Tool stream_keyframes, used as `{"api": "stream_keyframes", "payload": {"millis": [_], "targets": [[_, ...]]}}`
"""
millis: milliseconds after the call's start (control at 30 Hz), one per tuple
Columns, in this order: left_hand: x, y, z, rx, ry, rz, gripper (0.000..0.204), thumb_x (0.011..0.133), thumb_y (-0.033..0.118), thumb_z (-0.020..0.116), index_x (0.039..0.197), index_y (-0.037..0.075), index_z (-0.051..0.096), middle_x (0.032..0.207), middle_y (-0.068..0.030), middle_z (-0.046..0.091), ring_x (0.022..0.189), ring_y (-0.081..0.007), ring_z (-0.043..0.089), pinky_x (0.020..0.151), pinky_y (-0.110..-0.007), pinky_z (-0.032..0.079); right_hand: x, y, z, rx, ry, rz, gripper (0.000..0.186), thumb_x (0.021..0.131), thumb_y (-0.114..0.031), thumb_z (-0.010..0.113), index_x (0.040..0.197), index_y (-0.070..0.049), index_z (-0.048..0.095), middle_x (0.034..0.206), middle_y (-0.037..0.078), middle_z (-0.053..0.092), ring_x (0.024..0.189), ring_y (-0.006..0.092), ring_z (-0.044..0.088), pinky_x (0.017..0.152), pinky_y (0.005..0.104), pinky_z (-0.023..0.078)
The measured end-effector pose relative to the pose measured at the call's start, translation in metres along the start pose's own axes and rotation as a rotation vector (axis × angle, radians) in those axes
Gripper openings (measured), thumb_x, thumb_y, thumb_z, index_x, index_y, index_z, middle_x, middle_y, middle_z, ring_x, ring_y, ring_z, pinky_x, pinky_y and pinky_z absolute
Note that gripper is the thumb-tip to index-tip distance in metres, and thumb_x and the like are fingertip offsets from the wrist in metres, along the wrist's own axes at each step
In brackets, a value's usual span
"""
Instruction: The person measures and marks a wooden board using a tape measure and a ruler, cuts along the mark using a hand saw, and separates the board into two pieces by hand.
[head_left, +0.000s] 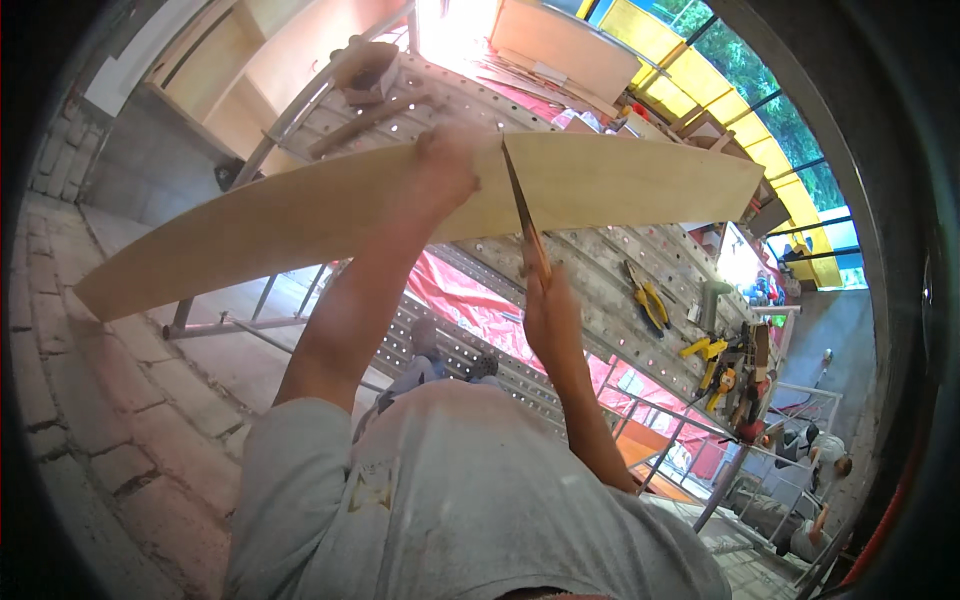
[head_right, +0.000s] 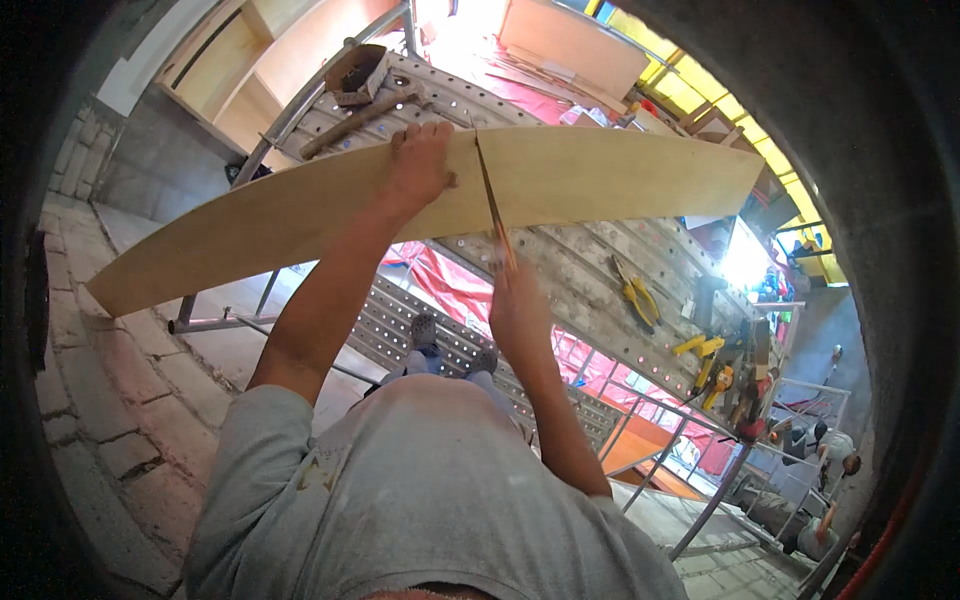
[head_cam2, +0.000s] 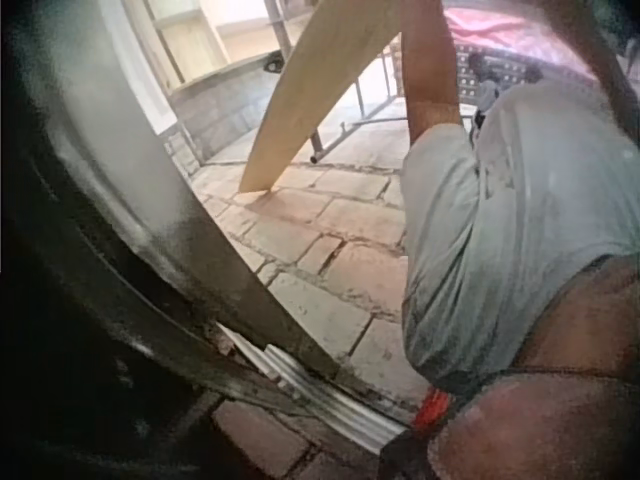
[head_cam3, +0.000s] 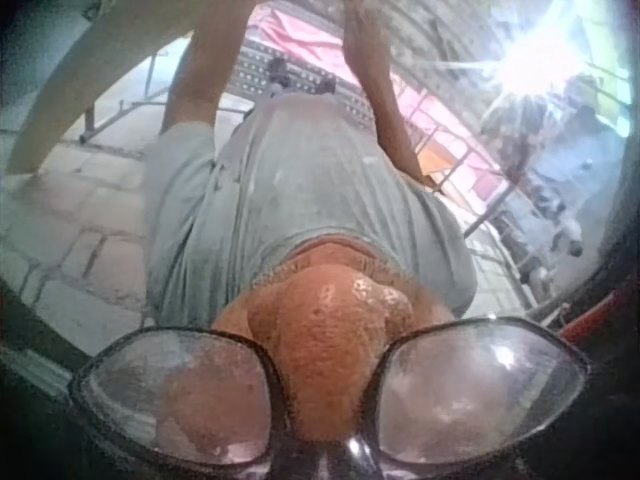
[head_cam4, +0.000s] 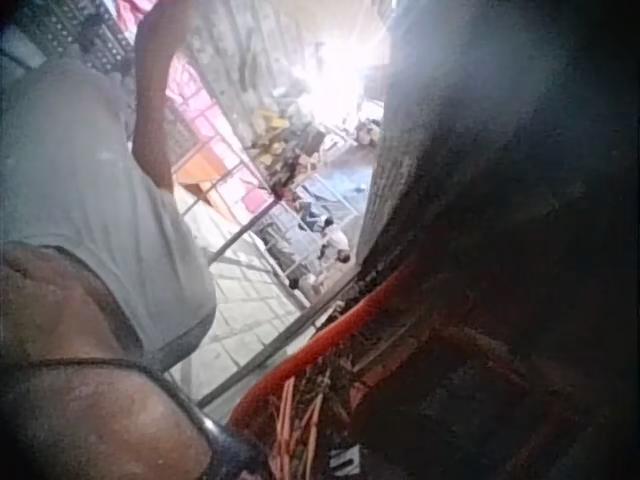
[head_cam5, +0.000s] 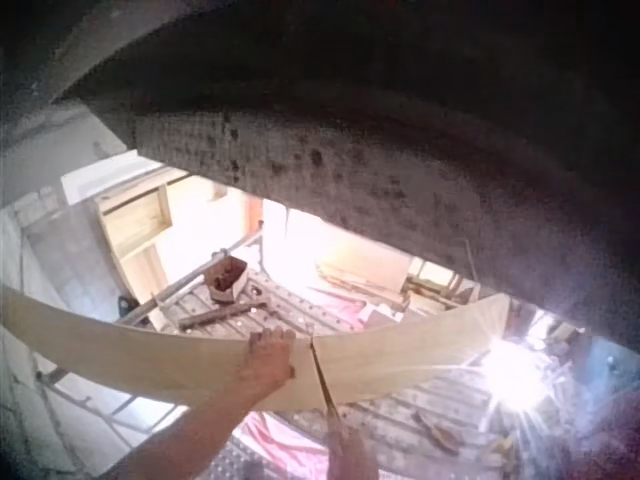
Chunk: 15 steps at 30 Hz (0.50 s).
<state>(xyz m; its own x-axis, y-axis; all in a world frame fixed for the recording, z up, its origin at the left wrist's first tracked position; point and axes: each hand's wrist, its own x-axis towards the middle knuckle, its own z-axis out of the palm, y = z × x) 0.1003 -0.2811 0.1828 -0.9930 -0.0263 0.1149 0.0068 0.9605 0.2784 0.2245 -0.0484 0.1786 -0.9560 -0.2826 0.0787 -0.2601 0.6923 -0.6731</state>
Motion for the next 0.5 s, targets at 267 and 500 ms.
{"api": "stream_keyframes", "payload": {"millis": [267,500], "targets": [[0.008,0.002,0.011,0.043,0.023,0.013,0.071,0.068,0.03,0.093,0.123,0.008,0.054,0.122,-0.0132,0.065,0.124,-0.0333,0.057,0.106,-0.051,0.041,0.118,-0.018,0.024,0.073,0.066,0.041,0.028,0.105,-0.026,0.052,0.111,0.002,0.053,0.095,0.036,0.066,0.088,0.0548,0.065,0.072,0.064,0.048],[0.002,-0.007,0.018,0.045,0.051,-0.019,0.073,0.066,0.031,0.094,0.123,0.009,0.055,0.124,-0.0133,0.065,0.124,-0.033,0.058,0.104,-0.051,0.041,-0.034,-0.006,-0.002,0.212,0.048,0.069,0.024,0.106,-0.022,0.048,0.115,0.0,0.054,0.096,0.031,0.067,0.084,0.0511,0.066,0.07,0.063,0.047]]}}
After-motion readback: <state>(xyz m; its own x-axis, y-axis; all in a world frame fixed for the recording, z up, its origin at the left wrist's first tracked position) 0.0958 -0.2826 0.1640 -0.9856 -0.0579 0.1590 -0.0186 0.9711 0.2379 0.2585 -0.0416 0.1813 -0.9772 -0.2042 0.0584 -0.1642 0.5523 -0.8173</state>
